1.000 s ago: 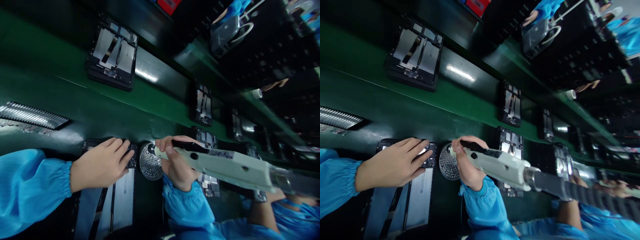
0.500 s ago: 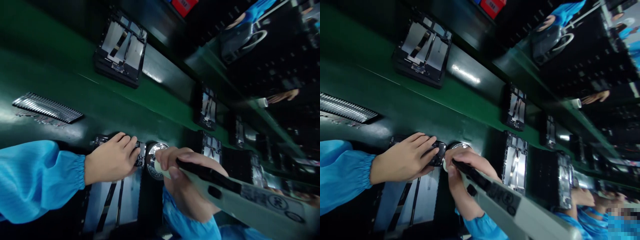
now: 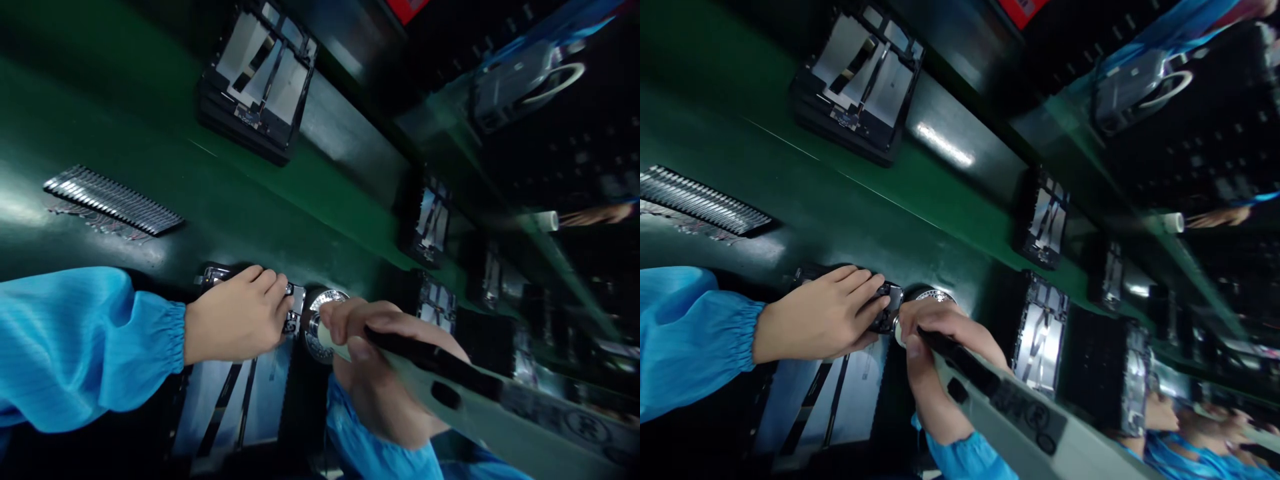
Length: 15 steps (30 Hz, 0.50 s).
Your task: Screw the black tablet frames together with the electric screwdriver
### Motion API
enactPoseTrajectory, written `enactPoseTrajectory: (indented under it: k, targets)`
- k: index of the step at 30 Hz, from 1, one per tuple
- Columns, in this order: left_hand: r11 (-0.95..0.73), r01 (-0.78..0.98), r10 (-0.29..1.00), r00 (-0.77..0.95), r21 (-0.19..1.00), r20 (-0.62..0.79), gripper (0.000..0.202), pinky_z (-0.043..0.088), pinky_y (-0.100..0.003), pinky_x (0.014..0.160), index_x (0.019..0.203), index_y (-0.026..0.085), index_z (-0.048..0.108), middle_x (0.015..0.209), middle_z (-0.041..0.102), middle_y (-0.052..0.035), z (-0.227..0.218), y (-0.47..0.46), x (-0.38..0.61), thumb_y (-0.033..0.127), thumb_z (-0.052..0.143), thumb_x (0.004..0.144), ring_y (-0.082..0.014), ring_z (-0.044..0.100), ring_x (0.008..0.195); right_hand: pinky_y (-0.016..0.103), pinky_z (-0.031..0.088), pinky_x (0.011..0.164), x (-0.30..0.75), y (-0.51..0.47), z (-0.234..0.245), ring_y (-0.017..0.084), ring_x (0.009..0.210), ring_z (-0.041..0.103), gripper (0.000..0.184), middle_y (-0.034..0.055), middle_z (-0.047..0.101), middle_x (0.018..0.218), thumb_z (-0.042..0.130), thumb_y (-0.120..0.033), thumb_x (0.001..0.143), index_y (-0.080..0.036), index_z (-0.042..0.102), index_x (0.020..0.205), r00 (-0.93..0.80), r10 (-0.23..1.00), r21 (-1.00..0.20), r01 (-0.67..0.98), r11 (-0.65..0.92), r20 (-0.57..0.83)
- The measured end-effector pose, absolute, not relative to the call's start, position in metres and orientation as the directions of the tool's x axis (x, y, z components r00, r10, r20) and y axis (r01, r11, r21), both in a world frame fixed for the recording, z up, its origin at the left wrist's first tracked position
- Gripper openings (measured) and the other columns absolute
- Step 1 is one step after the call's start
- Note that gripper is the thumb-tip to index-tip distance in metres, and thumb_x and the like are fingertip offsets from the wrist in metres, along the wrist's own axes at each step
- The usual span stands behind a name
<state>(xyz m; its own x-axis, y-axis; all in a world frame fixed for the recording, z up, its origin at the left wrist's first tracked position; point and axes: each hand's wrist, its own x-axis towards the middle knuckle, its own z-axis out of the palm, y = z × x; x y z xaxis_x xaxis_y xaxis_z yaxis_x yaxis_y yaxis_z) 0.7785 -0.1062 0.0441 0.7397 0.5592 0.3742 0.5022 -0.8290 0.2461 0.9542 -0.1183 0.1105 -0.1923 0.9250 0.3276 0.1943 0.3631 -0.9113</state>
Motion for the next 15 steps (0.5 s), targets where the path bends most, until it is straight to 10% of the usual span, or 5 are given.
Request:
enactPoseTrajectory:
  k: [15]
  targets:
    - [-0.832, 0.503, 0.554, 0.764, 0.232, 0.331, 0.038, 0.050, -0.042, 0.077, 0.107, 0.004, 0.071, 0.107, 0.069, -0.0230, 0.0442, -0.1058, 0.7814, 0.035, 0.051, 0.100, -0.0316, 0.065, 0.095, 0.038, 0.056, 0.062, 0.9567, -0.1189, 0.1098, 0.015, 0.061, 0.060, 0.039, -0.0033, 0.061, 0.072, 0.063, 0.002, 0.077, -0.024, 0.068, 0.106, -0.222, 0.917, -0.898, 0.224, 0.379, 0.332]
